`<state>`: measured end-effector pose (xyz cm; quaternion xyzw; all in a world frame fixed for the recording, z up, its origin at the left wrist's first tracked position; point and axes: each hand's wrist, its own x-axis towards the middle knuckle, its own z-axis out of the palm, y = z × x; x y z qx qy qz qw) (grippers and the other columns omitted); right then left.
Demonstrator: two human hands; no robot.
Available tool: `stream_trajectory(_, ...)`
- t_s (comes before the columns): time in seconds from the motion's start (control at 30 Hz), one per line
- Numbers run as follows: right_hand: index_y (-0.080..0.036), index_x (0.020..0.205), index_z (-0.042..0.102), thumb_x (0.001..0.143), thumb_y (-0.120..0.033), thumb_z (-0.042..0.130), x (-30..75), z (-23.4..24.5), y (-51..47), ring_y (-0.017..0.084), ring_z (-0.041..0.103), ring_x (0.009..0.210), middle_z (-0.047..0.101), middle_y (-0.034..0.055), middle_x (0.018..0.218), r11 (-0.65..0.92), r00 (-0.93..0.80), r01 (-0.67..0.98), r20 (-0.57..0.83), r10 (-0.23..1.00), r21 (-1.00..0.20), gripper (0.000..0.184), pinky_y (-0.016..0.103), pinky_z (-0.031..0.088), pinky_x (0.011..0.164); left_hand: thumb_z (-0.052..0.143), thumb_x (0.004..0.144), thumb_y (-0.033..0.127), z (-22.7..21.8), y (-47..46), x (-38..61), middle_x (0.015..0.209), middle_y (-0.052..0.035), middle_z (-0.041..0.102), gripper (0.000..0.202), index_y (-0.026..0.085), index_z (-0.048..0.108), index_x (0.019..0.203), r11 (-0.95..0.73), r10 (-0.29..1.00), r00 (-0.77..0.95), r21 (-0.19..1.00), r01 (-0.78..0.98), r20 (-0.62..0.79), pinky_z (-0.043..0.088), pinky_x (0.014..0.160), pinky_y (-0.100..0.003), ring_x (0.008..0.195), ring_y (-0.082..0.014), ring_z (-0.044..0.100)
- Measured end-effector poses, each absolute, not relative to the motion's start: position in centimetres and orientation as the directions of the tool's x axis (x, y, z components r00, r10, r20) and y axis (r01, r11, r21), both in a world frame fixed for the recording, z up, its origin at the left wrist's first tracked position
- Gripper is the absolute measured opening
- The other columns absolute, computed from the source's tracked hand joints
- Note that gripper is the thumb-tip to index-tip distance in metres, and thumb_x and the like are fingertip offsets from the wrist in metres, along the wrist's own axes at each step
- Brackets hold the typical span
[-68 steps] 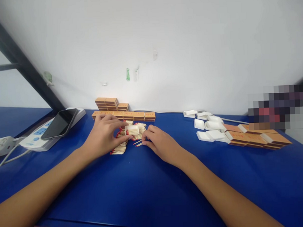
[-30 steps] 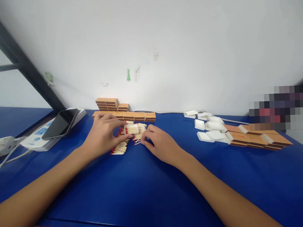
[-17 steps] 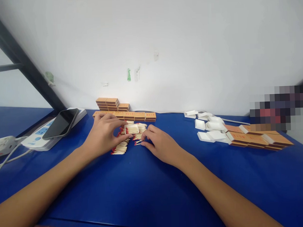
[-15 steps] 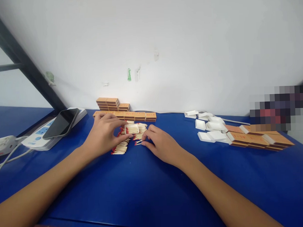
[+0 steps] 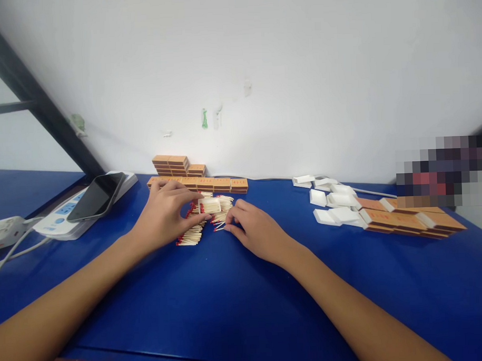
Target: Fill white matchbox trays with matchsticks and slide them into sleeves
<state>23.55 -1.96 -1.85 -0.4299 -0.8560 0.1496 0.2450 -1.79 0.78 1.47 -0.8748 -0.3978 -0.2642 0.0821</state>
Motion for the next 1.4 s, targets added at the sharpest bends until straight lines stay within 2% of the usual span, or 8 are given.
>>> stream_trajectory(0.13, -0.023, 0.109, 0.063, 0.103, -0.021, 0.058, 23.5, -1.8, -2.0, 0.017, 0.059, 0.089, 0.059, 0.0043, 0.106, 0.589, -0.518, 0.656, 0.285, 0.806, -0.473, 0.008, 0.034, 0.048, 0.081, 0.081, 0.089, 0.046, 1.5, 0.7, -1.7, 0.098, -0.0045, 0.079, 0.034, 0.020, 0.074, 0.109, -0.672, 0.646, 0.547, 0.058, 0.738, 0.532, 0.034, 0.095, -0.047, 0.096, -0.0266, 0.064)
stream_trajectory(0.3, -0.021, 0.097, 0.064, 0.104, -0.021, 0.057, 23.5, -1.9, -1.9, 0.017, 0.058, 0.085, 0.057, 0.0035, 0.100, 0.588, -0.523, 0.655, 0.278, 0.806, -0.475, 0.010, 0.033, 0.047, 0.079, 0.078, 0.091, 0.046, 1.5, 0.6, -1.8, 0.099, -0.0049, 0.079, 0.032, 0.020, 0.074, 0.110, -0.666, 0.655, 0.543, 0.062, 0.743, 0.526, 0.034, 0.094, -0.047, 0.097, -0.0267, 0.063)
stream_trajectory(0.77, -0.021, 0.097, 0.062, 0.105, -0.021, 0.054, 23.4, -1.8, -2.2, 0.017, 0.058, 0.085, 0.057, 0.0037, 0.100, 0.601, -0.549, 0.660, 0.256, 0.795, -0.450, 0.011, 0.031, 0.047, 0.077, 0.077, 0.091, 0.047, 1.6, 0.2, -1.5, 0.100, -0.0055, 0.079, 0.033, 0.021, 0.074, 0.111, -0.688, 0.643, 0.562, 0.071, 0.722, 0.519, 0.033, 0.095, -0.047, 0.102, -0.0280, 0.064)
stream_trajectory(0.93, -0.021, 0.096, 0.061, 0.105, -0.018, 0.050, 24.8, -0.8, -2.2, 0.018, 0.059, 0.085, 0.058, 0.0053, 0.101, 0.585, -0.552, 0.701, 0.209, 0.807, -0.408, 0.015, 0.032, 0.047, 0.075, 0.084, 0.086, 0.046, 1.9, -0.5, -1.0, 0.097, -0.0049, 0.079, 0.037, 0.021, 0.074, 0.112, -0.701, 0.654, 0.577, 0.105, 0.705, 0.489, 0.033, 0.096, -0.048, 0.105, -0.0290, 0.064)
stream_trajectory(1.03, -0.021, 0.096, 0.061, 0.104, -0.018, 0.050, 26.0, 0.0, -2.1, 0.018, 0.059, 0.082, 0.058, 0.0049, 0.098, 0.560, -0.500, 0.725, 0.252, 0.828, -0.401, 0.014, 0.032, 0.047, 0.074, 0.086, 0.084, 0.045, 1.8, -0.8, -0.7, 0.096, -0.0043, 0.079, 0.037, 0.020, 0.074, 0.109, -0.708, 0.656, 0.594, 0.109, 0.697, 0.465, 0.032, 0.096, -0.048, 0.105, -0.0292, 0.063)
stream_trajectory(1.2, -0.021, 0.097, 0.062, 0.105, -0.023, 0.051, 25.0, 0.2, -2.5, 0.018, 0.059, 0.082, 0.059, 0.0053, 0.098, 0.555, -0.395, 0.703, 0.405, 0.825, -0.444, 0.013, 0.032, 0.047, 0.075, 0.083, 0.085, 0.049, 1.2, -1.1, -0.1, 0.094, -0.0039, 0.078, 0.035, 0.021, 0.075, 0.103, -0.732, 0.639, 0.615, 0.118, 0.671, 0.462, 0.032, 0.098, -0.048, 0.102, -0.0283, 0.062)
stream_trajectory(1.4, -0.020, 0.101, 0.064, 0.105, -0.022, 0.053, 22.9, 0.0, -3.6, 0.019, 0.059, 0.088, 0.060, 0.0059, 0.102, 0.578, -0.417, 0.693, 0.414, 0.809, -0.431, 0.012, 0.033, 0.047, 0.079, 0.081, 0.086, 0.052, 1.4, -1.7, 0.5, 0.091, -0.0021, 0.076, 0.036, 0.021, 0.075, 0.103, -0.737, 0.653, 0.631, 0.162, 0.656, 0.420, 0.033, 0.097, -0.047, 0.100, -0.0270, 0.061)
